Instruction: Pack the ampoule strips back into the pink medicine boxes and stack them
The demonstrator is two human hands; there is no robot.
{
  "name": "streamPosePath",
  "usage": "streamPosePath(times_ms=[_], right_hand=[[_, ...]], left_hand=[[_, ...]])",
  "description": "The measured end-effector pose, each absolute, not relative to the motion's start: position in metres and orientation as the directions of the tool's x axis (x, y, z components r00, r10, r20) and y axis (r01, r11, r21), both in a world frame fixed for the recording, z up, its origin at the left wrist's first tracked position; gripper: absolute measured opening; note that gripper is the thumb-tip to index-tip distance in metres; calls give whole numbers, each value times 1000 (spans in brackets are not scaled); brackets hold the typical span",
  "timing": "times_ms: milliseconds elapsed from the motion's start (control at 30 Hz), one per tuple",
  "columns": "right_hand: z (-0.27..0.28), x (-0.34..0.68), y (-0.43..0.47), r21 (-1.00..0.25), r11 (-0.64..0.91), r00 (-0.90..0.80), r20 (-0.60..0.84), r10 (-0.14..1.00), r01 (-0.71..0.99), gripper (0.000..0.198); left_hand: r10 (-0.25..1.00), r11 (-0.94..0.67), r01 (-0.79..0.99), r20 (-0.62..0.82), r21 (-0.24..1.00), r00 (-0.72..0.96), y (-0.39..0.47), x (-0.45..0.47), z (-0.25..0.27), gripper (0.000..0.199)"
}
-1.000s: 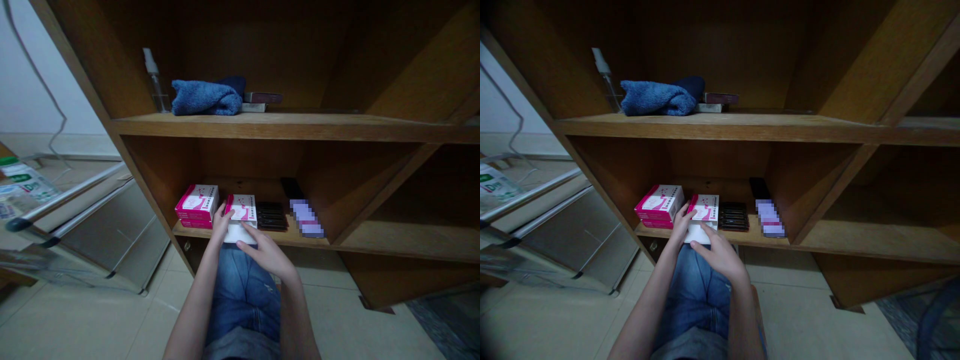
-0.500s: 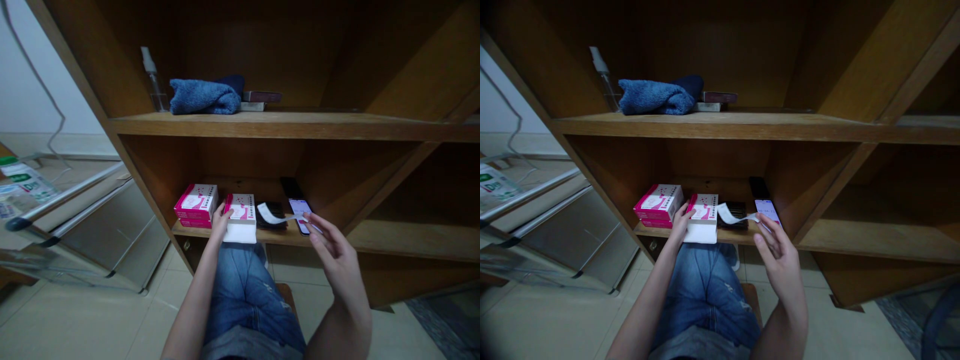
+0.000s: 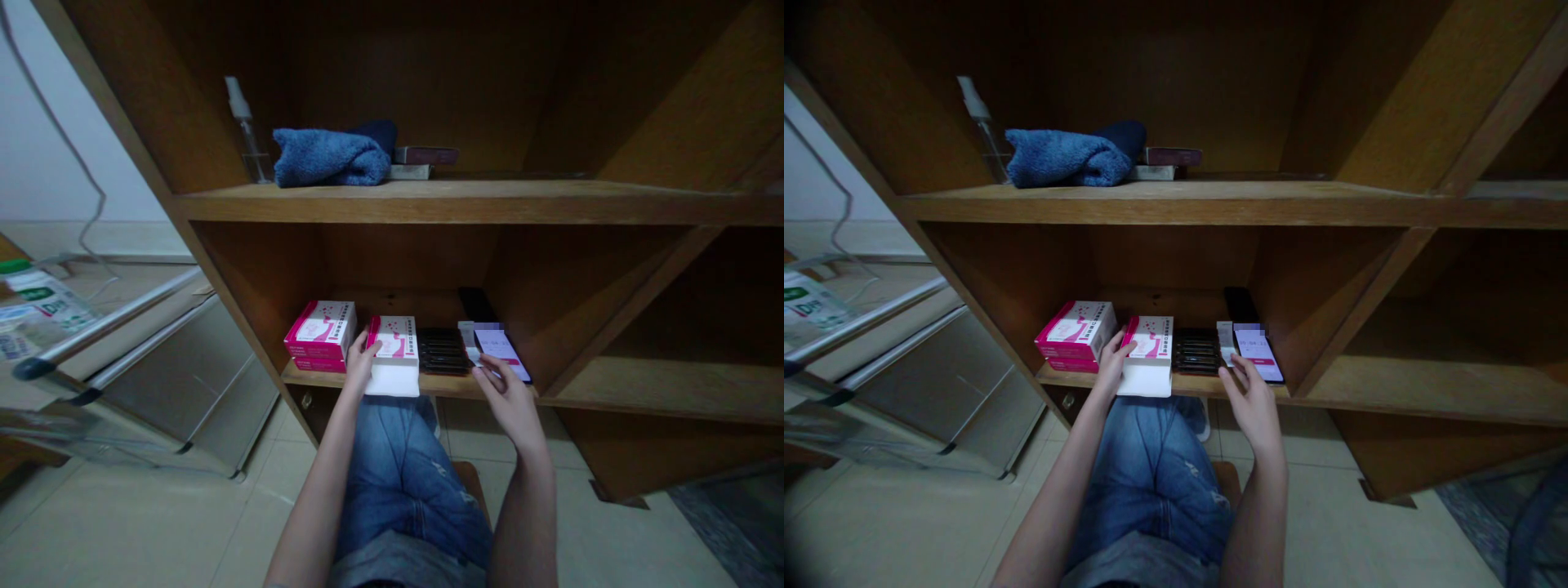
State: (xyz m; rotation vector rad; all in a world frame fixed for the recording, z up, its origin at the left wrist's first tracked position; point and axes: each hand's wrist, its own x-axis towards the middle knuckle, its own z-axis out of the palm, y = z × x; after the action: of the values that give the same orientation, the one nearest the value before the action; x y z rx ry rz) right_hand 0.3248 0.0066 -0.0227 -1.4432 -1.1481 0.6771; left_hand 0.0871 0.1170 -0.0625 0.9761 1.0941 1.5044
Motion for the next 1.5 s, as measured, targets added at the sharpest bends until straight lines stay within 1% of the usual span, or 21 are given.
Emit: streamPosePath(times_ms=[133,300,367,467,567,667,733,833,900,1000,1367,1500], right_hand=[[-34,332,9,-951,76,301,169,938,299,48],[-31,337,3,-936,45,304,158,939,348,50],[-28,338,0,-928,35,291,153,945,372,52],[-23,340,-3,-898,14,273,148,951,440,57],[-18,337,-2,-847,-35,328,167,930,530,60],[-17,329,3,-829,-9,344,222,912,558,60],[-20,322,7,-825,46,292,251,923,564,59],[-26,313,13,-815,92,214,257,942,572,57],[-30,309,16,-811,100,195,255,947,576,57],[-33,308,18,-802,109,186,265,946,588,58],[-37,301,22,-811,127,175,271,946,571,57],[-36,301,21,-819,134,177,276,945,558,58]], left_hand=[[983,-97,-260,51,961,-178,119,87,-66,54],[982,-89,-204,52,975,-182,117,89,-58,51],[982,-103,-121,82,987,-168,116,88,-53,48],[966,-171,102,187,980,-176,113,86,-46,45],[926,-265,366,341,892,-162,105,85,-41,47],[882,-338,578,465,743,-81,93,89,-37,51],[861,-369,673,509,641,-13,84,93,-35,50],[854,-386,765,514,515,85,73,99,-31,42],[858,-369,809,502,458,107,70,101,-29,37],[866,-340,839,489,425,102,70,101,-28,32],[876,-306,843,478,443,67,72,96,-30,31],[867,-329,830,493,450,77,75,93,-31,30]])
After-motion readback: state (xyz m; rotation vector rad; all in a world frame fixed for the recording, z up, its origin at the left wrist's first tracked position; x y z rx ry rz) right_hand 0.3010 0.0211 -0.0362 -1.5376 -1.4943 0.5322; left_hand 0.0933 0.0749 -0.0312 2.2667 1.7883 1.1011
